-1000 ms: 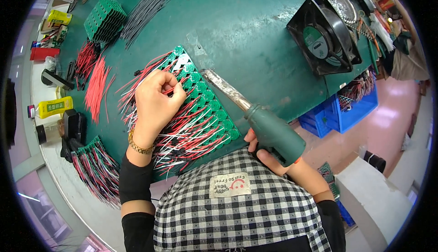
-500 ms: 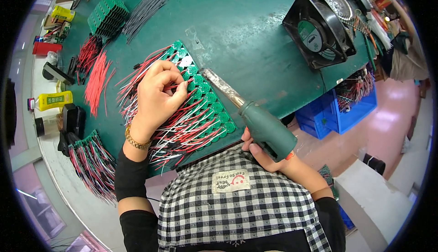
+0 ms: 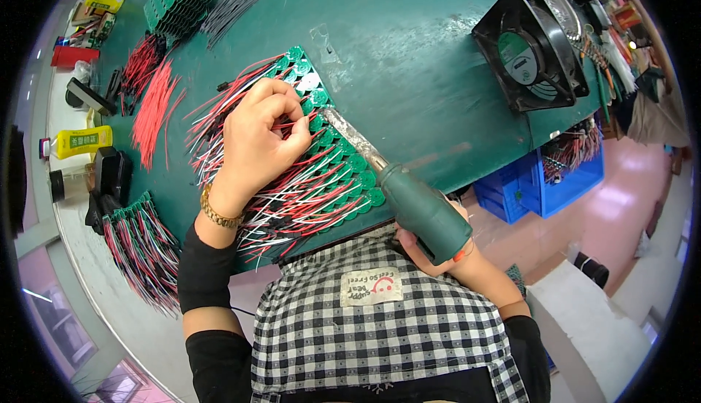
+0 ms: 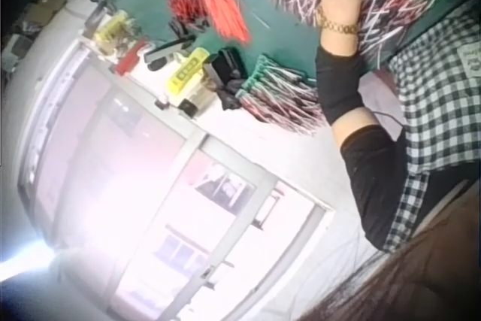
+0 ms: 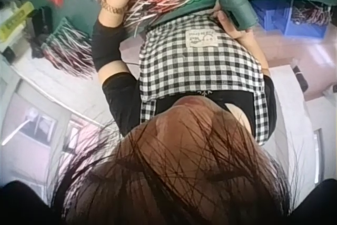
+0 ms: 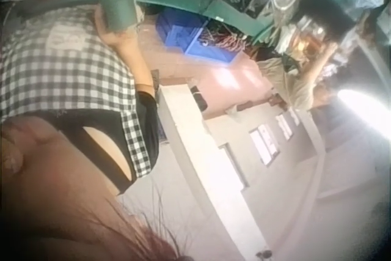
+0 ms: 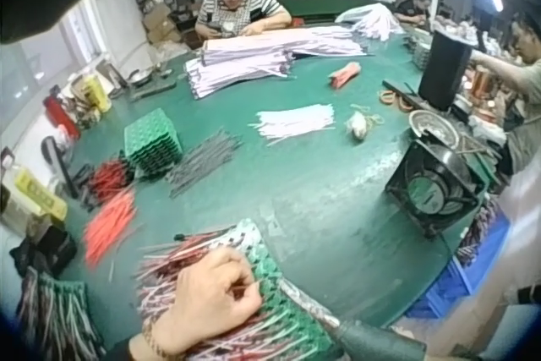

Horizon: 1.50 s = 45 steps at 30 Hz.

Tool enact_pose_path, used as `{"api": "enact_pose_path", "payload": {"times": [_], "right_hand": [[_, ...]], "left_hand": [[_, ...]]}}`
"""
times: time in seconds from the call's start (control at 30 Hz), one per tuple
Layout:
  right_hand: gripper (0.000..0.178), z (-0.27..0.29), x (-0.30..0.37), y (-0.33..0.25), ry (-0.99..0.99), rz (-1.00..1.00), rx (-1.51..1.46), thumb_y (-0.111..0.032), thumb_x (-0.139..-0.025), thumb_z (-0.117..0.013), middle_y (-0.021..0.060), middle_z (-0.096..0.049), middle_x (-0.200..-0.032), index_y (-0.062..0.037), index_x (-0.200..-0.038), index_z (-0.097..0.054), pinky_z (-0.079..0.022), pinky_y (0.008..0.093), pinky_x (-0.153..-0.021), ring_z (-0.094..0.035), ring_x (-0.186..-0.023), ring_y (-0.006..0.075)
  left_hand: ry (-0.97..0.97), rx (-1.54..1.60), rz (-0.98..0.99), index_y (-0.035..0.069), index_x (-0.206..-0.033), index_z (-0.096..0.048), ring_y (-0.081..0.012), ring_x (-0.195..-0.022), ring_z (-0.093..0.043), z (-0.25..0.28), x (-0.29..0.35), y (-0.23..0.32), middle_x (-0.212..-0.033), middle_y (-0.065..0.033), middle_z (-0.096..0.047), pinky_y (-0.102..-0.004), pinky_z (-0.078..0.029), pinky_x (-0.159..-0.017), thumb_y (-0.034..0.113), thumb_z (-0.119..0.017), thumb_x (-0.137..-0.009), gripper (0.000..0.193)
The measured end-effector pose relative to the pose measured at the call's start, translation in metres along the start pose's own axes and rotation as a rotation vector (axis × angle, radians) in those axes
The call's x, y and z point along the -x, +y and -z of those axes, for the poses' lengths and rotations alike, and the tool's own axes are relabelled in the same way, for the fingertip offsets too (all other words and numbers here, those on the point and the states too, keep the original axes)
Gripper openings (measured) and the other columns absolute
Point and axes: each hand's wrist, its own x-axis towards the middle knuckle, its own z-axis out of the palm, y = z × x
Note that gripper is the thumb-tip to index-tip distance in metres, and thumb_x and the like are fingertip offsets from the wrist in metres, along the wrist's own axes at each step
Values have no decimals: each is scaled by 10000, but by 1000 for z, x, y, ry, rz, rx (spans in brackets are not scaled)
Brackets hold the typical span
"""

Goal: The person solders electrical wires to small plastic components on LED circuit strips with a heat-sealing tool.

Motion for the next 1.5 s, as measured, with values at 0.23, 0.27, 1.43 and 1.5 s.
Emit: {"api": "enact_pose_path", "payload": {"times": [0.23,0.27,1.43,1.5], "right_hand": [[203,2,-4,-2,24,40,65,11,-688,-632,90,-649,-804,-24,-888,-645,-524,324,-667,-637,-717,255],[190,1,-4,-2,31,39,45,13,-694,-624,88,-651,-802,-24,-879,-645,-526,324,-672,-637,-717,251],[278,19,21,-2,31,-47,52,-122,-759,-608,69,-658,-868,-31,-1022,-626,-520,320,-653,-645,-713,210],[289,20,22,-1,-12,-8,176,-111,-728,-619,78,-661,-869,-40,-1008,-639,-524,331,-650,-651,-715,240]], "left_hand": [[4,4,-13,87,-664,-572,-198,-647,-609,-1,-1,-3,-823,-11,-593,-324,-488,-536,69,-694,-674,124],[-1,3,-8,87,-664,-574,-198,-648,-610,-1,-1,-3,-826,-11,-594,-324,-489,-539,71,-695,-674,123],[-212,47,10,51,-694,-582,-129,-608,-594,9,2,7,-978,-40,-602,-244,-500,-548,35,-700,-664,123],[-214,49,8,51,-692,-578,-128,-602,-593,10,3,7,-978,-38,-603,-245,-500,-544,33,-697,-662,123]]}}
